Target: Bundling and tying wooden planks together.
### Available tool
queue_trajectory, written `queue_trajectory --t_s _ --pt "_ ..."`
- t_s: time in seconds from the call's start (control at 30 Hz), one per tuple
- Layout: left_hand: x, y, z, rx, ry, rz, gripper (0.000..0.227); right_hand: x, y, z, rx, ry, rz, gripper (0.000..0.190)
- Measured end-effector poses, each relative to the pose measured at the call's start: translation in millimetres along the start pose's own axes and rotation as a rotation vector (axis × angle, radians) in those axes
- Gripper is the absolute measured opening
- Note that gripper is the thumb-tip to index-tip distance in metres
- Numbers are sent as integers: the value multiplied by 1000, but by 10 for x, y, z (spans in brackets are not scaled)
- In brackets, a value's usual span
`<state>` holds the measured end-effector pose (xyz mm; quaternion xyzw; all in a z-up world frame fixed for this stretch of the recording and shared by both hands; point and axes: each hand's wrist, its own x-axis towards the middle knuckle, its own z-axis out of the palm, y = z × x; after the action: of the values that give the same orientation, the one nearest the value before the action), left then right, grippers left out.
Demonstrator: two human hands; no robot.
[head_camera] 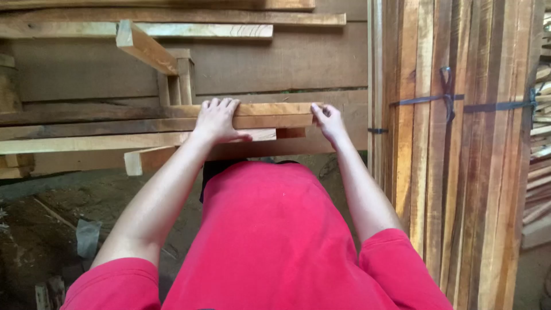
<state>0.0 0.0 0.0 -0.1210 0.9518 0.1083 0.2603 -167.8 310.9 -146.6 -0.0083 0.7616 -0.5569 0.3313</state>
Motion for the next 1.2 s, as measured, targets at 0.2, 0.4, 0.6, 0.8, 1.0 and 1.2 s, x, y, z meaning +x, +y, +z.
queue_trajectory --t_s 0.2,0.4,0.6,0.8,1.0,1.2 --pt "50 41 -151 -74 -53 -57 97 24 100 221 241 -170 389 89" --pt "179 -68 122 -121 -20 -111 91 -269 23 289 227 -267 320 55" --pt "364 -152 229 -123 -135 -134 94 -196 252 148 159 -422 328 65" --pt "353 -93 -77 -113 -210 -147 98 -89 221 86 210 -475 305 56" --pt "363 -84 -92 -141 -228 -157 95 -152 109 -100 200 -433 279 48" --pt "291 -56 -16 -158 -152 -133 94 43 408 -234 -55 -431 170 41"
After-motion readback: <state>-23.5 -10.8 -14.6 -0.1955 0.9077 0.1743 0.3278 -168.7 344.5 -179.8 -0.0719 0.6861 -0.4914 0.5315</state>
